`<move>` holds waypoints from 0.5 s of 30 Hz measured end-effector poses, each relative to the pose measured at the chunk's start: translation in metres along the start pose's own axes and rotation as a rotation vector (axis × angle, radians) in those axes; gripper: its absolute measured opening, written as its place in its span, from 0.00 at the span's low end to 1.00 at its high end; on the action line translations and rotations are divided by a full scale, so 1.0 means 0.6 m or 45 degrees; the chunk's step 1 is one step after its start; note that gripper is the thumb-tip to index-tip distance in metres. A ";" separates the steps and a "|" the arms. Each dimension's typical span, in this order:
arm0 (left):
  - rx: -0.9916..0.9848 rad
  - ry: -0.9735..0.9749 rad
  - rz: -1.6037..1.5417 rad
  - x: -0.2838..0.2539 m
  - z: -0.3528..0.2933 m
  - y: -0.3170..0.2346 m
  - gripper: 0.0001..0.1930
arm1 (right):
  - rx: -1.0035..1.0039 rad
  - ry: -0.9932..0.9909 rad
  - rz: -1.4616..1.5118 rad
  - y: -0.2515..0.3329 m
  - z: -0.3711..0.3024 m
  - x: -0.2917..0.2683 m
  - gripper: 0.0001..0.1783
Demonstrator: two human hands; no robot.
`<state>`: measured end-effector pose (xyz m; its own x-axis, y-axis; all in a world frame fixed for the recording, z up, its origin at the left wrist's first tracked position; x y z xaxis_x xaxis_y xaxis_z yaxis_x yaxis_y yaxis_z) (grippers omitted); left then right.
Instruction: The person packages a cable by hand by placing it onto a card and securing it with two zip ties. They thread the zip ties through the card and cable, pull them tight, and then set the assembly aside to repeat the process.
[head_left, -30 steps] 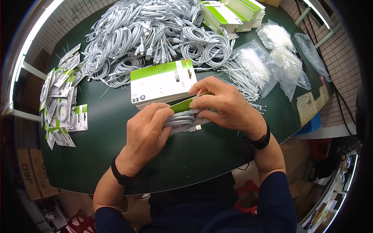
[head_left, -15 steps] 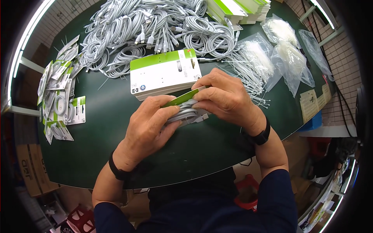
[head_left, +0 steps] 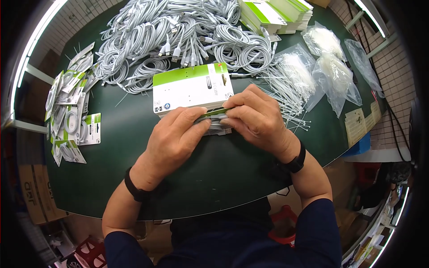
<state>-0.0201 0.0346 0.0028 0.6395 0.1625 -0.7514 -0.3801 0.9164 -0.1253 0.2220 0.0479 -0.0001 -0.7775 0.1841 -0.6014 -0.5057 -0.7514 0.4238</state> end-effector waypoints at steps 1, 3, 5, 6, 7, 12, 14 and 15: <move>0.016 0.009 0.073 0.003 0.000 0.001 0.11 | 0.028 0.013 0.029 -0.006 0.000 0.001 0.16; -0.013 0.020 0.085 -0.003 0.001 -0.003 0.11 | 0.062 0.027 0.057 -0.009 -0.002 0.002 0.16; -0.080 0.040 0.115 -0.007 0.000 -0.006 0.12 | 0.075 0.039 0.056 -0.007 -0.003 0.004 0.16; -0.080 0.041 0.121 -0.009 0.000 -0.004 0.12 | 0.074 0.039 0.059 -0.006 -0.001 0.004 0.16; -0.070 0.028 0.089 -0.009 0.000 0.000 0.11 | 0.070 0.037 0.062 -0.006 0.000 0.004 0.16; -0.038 -0.098 0.018 0.000 -0.010 0.009 0.11 | 0.057 0.029 0.089 -0.008 0.000 0.001 0.15; -0.032 -0.154 0.012 0.001 -0.011 0.008 0.11 | 0.059 0.014 0.094 -0.007 0.001 0.002 0.15; -0.041 -0.158 0.022 0.001 -0.009 0.007 0.13 | 0.055 0.018 0.091 -0.007 0.003 0.002 0.15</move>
Point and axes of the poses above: each hand's wrist, its own z-axis towards the middle knuckle, its own x-axis out of the palm, y = z × x, the point moved 1 cm from there along z, towards the middle knuckle, and after that the axes turned 9 degrees about x, right-handed, at the moved point
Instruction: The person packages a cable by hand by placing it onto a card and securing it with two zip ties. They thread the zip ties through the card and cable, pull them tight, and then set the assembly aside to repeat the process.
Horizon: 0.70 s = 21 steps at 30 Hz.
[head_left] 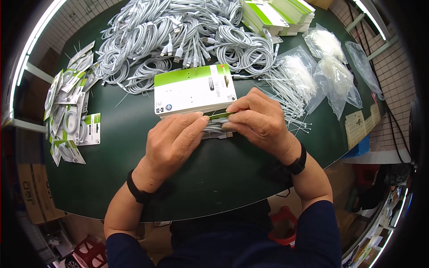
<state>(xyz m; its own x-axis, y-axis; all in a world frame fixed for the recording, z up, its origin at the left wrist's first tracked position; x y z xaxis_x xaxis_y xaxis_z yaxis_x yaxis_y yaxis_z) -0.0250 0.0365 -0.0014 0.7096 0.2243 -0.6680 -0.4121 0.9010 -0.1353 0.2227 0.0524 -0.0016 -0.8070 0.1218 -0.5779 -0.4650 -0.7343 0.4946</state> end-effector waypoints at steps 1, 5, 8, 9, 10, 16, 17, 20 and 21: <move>-0.012 -0.004 0.011 0.001 0.001 -0.003 0.14 | 0.012 -0.003 0.015 -0.001 -0.001 0.000 0.15; -0.004 0.000 0.035 0.003 -0.004 -0.003 0.16 | 0.043 -0.003 0.050 0.000 -0.003 0.003 0.14; 0.014 0.004 0.045 0.002 -0.007 -0.001 0.16 | 0.070 -0.005 0.063 0.002 -0.004 0.004 0.14; 0.024 0.006 0.046 0.001 -0.007 0.000 0.16 | 0.084 0.000 0.066 0.001 -0.003 0.004 0.14; 0.035 0.010 0.046 0.000 -0.007 0.001 0.16 | 0.098 0.004 0.070 0.000 -0.003 0.004 0.14; 0.015 0.026 0.042 0.003 -0.002 0.000 0.15 | 0.191 -0.006 0.158 -0.004 -0.009 0.012 0.14; 0.000 0.032 0.028 0.003 -0.001 -0.001 0.14 | 0.195 -0.010 0.160 -0.004 -0.010 0.013 0.14; -0.001 0.042 0.021 0.006 0.004 -0.001 0.14 | 0.209 -0.027 0.163 -0.005 -0.011 0.012 0.14; 0.006 0.041 0.028 0.007 0.004 -0.001 0.14 | 0.201 -0.013 0.175 -0.006 -0.009 0.011 0.14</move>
Point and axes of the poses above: each hand's wrist, its own z-axis towards the middle knuckle, its own x-axis out of the palm, y = z × x, the point moved 1 cm from there along z, towards the middle knuckle, and after that the axes turned 9 degrees about x, right-handed, at the moved point
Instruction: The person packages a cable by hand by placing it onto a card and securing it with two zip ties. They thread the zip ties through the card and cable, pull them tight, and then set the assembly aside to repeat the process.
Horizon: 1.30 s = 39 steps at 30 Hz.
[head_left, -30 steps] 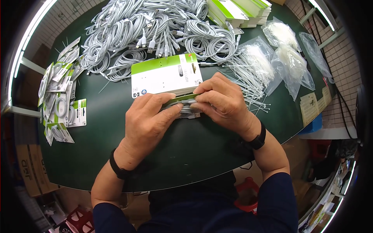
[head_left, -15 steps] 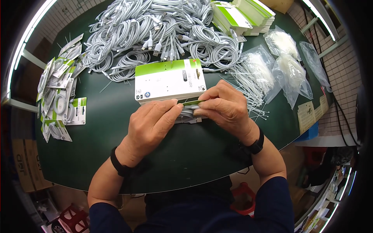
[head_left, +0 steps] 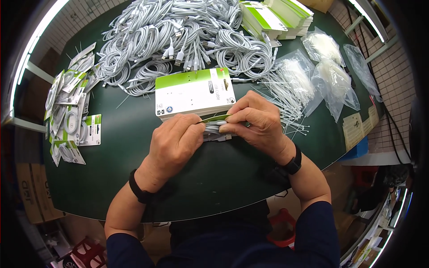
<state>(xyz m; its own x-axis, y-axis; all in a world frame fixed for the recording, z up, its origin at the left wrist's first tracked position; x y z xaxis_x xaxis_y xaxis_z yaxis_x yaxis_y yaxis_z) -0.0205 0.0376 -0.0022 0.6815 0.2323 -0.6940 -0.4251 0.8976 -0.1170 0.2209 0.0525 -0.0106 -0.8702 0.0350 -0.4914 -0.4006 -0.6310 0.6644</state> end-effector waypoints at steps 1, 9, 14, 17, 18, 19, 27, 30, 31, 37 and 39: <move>0.007 -0.001 0.008 0.001 0.001 0.000 0.14 | -0.008 0.015 0.011 -0.001 0.003 -0.002 0.14; -0.003 -0.015 -0.029 0.003 0.001 0.008 0.15 | 0.218 -0.162 0.043 -0.015 0.021 -0.071 0.11; 0.013 -0.041 -0.059 -0.002 -0.002 -0.001 0.16 | 0.705 -0.232 -0.100 -0.063 0.023 -0.127 0.10; 0.017 0.013 -0.052 -0.008 0.002 -0.006 0.16 | 0.714 0.024 -0.349 -0.073 0.018 -0.136 0.11; 0.015 0.002 -0.061 -0.008 0.004 -0.009 0.16 | 0.715 0.155 -0.448 -0.078 0.016 -0.135 0.12; 0.023 0.006 -0.082 -0.009 0.006 -0.012 0.16 | 0.718 0.158 -0.459 -0.085 0.012 -0.137 0.12; 0.066 0.031 -0.163 -0.005 0.003 -0.027 0.14 | 0.998 0.453 -0.676 -0.114 0.007 -0.128 0.11; 0.084 0.037 -0.162 -0.005 0.004 -0.026 0.14 | 0.771 0.384 -0.628 -0.116 0.005 -0.119 0.10; 0.083 0.034 -0.160 -0.005 0.004 -0.027 0.14 | 0.774 0.369 -0.617 -0.117 0.004 -0.118 0.10; 0.094 0.033 -0.144 -0.004 0.012 -0.032 0.13 | 0.703 0.357 -0.624 -0.126 0.002 -0.116 0.08; 0.107 0.052 -0.147 -0.001 0.014 -0.034 0.13 | 0.716 0.331 -0.597 -0.128 0.001 -0.116 0.08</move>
Point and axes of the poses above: each hand's wrist, its own z-axis towards the middle knuckle, its own x-axis out of the palm, y = z × x, the point moved 1 cm from there along z, towards the middle knuckle, and after that the axes turned 9 degrees about x, right-handed, at the moved point
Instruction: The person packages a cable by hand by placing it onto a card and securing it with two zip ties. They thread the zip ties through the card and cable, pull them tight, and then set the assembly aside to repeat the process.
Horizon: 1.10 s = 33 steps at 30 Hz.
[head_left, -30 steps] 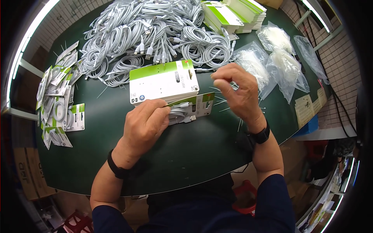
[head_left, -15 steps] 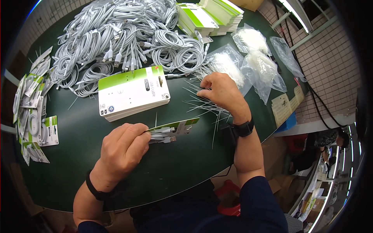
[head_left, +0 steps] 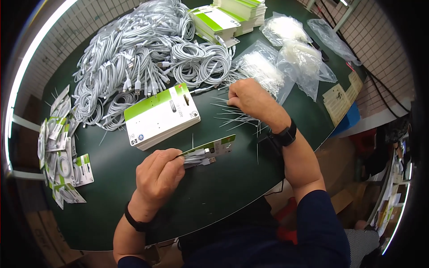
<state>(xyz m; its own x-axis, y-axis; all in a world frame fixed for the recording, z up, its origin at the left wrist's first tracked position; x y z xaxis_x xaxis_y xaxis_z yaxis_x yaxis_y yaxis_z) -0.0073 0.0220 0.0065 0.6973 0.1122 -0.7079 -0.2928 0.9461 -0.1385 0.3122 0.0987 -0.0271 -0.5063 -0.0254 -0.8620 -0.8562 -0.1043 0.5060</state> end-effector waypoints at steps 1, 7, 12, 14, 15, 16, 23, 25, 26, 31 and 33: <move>-0.014 -0.006 -0.003 0.001 0.001 0.000 0.13 | 0.013 0.006 -0.002 0.003 -0.001 -0.001 0.08; -0.016 0.015 -0.009 0.008 0.004 -0.001 0.13 | -0.049 -0.070 -0.101 -0.007 0.002 0.008 0.05; -0.032 0.026 -0.012 0.006 0.006 -0.003 0.13 | -0.029 -0.141 0.114 0.012 -0.003 0.005 0.04; -0.027 0.047 -0.024 0.007 0.009 0.000 0.13 | -0.108 -0.130 0.119 0.005 -0.001 0.011 0.05; -0.038 0.035 -0.027 0.010 0.011 -0.001 0.13 | -0.148 -0.120 0.118 0.003 0.000 0.011 0.05; -0.028 0.038 -0.026 0.010 0.015 -0.001 0.13 | -0.154 -0.119 0.112 0.004 0.000 0.009 0.05; -0.049 -0.018 -0.048 0.019 0.019 -0.008 0.13 | -0.163 -0.211 0.009 0.008 -0.007 0.003 0.07; -0.029 -0.020 -0.032 0.016 0.016 -0.006 0.13 | -0.156 -0.268 0.066 0.019 -0.009 -0.002 0.07; -0.024 -0.025 -0.025 0.015 0.015 -0.006 0.13 | -0.148 -0.340 0.141 0.027 -0.009 -0.008 0.06; -0.040 -0.046 -0.058 0.006 0.010 -0.004 0.12 | 0.048 -0.326 0.427 0.045 -0.007 -0.019 0.05; 0.001 -0.032 -0.055 0.004 0.008 -0.005 0.11 | 0.098 -0.281 0.522 0.036 -0.003 -0.016 0.05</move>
<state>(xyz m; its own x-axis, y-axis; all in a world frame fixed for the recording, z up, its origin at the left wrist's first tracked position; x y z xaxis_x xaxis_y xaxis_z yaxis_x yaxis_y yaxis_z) -0.0016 0.0211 0.0084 0.7256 0.0788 -0.6835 -0.2614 0.9505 -0.1679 0.2989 0.0947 -0.0078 -0.8070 0.1636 -0.5675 -0.5819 -0.0558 0.8113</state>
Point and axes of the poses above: each hand's wrist, its own z-axis towards the middle knuckle, its own x-axis out of the palm, y = z × x, the point moved 1 cm from there along z, towards the middle knuckle, and after that the axes turned 9 degrees about x, right-handed, at the moved point
